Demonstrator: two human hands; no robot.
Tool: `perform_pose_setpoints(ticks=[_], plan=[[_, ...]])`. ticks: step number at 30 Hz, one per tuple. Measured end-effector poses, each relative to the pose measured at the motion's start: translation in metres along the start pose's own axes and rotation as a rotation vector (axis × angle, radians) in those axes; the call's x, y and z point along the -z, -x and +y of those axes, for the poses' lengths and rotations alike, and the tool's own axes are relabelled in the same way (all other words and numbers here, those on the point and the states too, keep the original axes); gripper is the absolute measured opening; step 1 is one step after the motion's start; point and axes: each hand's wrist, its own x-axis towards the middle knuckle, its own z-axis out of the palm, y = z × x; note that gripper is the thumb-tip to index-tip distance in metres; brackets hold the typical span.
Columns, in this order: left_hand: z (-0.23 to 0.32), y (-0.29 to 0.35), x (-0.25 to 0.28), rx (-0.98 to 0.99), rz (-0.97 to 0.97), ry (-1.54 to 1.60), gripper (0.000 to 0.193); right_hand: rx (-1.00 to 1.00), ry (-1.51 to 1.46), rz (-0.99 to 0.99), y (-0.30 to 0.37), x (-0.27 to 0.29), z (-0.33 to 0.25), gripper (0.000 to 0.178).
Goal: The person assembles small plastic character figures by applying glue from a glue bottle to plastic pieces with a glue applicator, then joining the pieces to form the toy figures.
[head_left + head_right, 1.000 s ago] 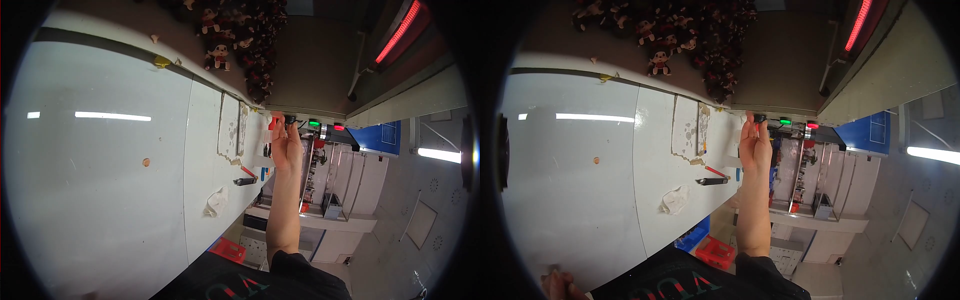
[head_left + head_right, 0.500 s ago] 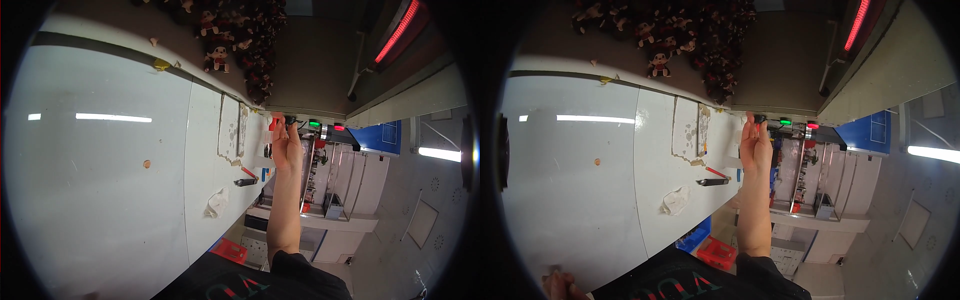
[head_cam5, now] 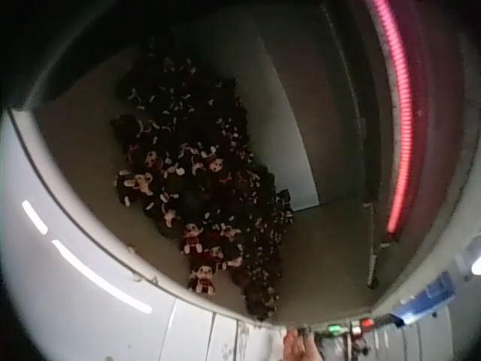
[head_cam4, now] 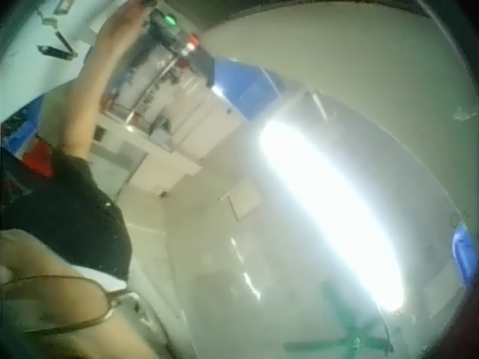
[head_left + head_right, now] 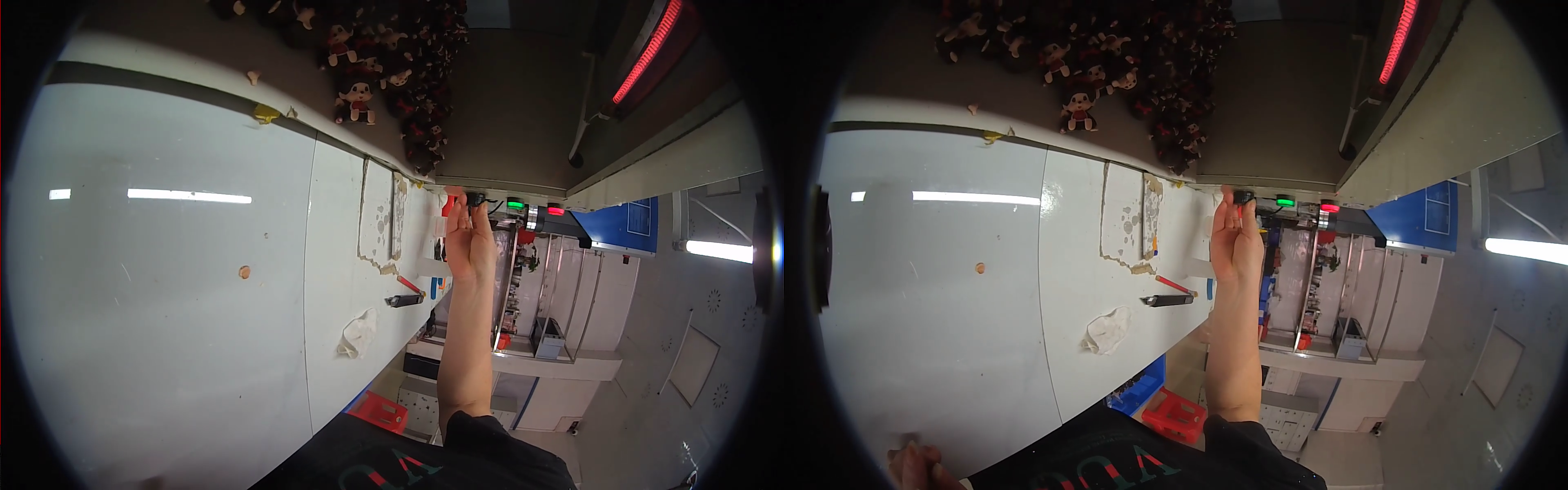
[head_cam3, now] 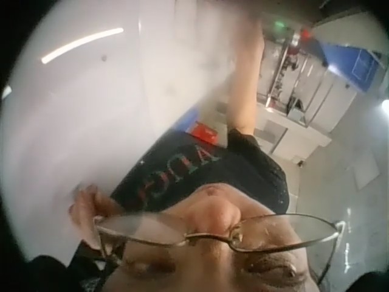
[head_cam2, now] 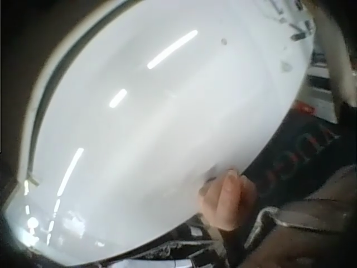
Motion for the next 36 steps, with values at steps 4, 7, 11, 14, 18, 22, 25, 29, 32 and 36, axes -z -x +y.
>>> perform_pose_setpoints(ticks=[4, 7, 11, 14, 18, 22, 25, 29, 32, 36], plan=[[0.002, 0.0, 0.001, 0.011, 0.029, 0.01, 0.053, -0.011, -0.03, 0.037, 0.004, -0.006, 0.001, 0.033], [0.01, 0.005, 0.002, 0.072, 0.028, -0.003, 0.042, -0.155, -0.181, 0.01, 0.026, -0.013, -0.007, 0.037], [0.02, 0.027, -0.017, 0.353, 0.148, 0.188, 0.029, -0.076, 0.049, -0.156, 0.078, -0.039, -0.011, 0.041], [0.03, 0.007, -0.004, 0.185, 0.217, -0.123, 0.027, 0.186, 0.438, -0.345, 0.094, -0.087, -0.013, 0.036], [0.042, 0.007, -0.022, 0.241, 0.482, -0.142, 0.027, 0.67, 0.944, -0.536, 0.065, -0.14, -0.009, 0.032], [0.051, -0.002, -0.023, 0.166, 0.538, -0.129, 0.024, 0.846, 0.803, -0.623, 0.008, -0.198, 0.0, 0.038], [0.061, 0.001, -0.024, 0.163, 0.567, -0.187, 0.024, 1.014, 1.109, -0.662, -0.004, -0.237, -0.004, 0.046], [0.075, 0.005, -0.025, 0.164, 0.557, -0.253, 0.024, 0.888, 0.921, -0.683, -0.013, -0.237, -0.013, 0.044], [0.085, 0.007, -0.031, 0.147, 0.546, -0.181, 0.022, 1.071, 0.902, -0.407, -0.011, -0.208, -0.018, 0.041], [0.095, 0.018, -0.036, 0.121, 0.521, -0.246, 0.021, 0.459, 0.519, -0.61, 0.063, -0.138, -0.041, 0.038]])
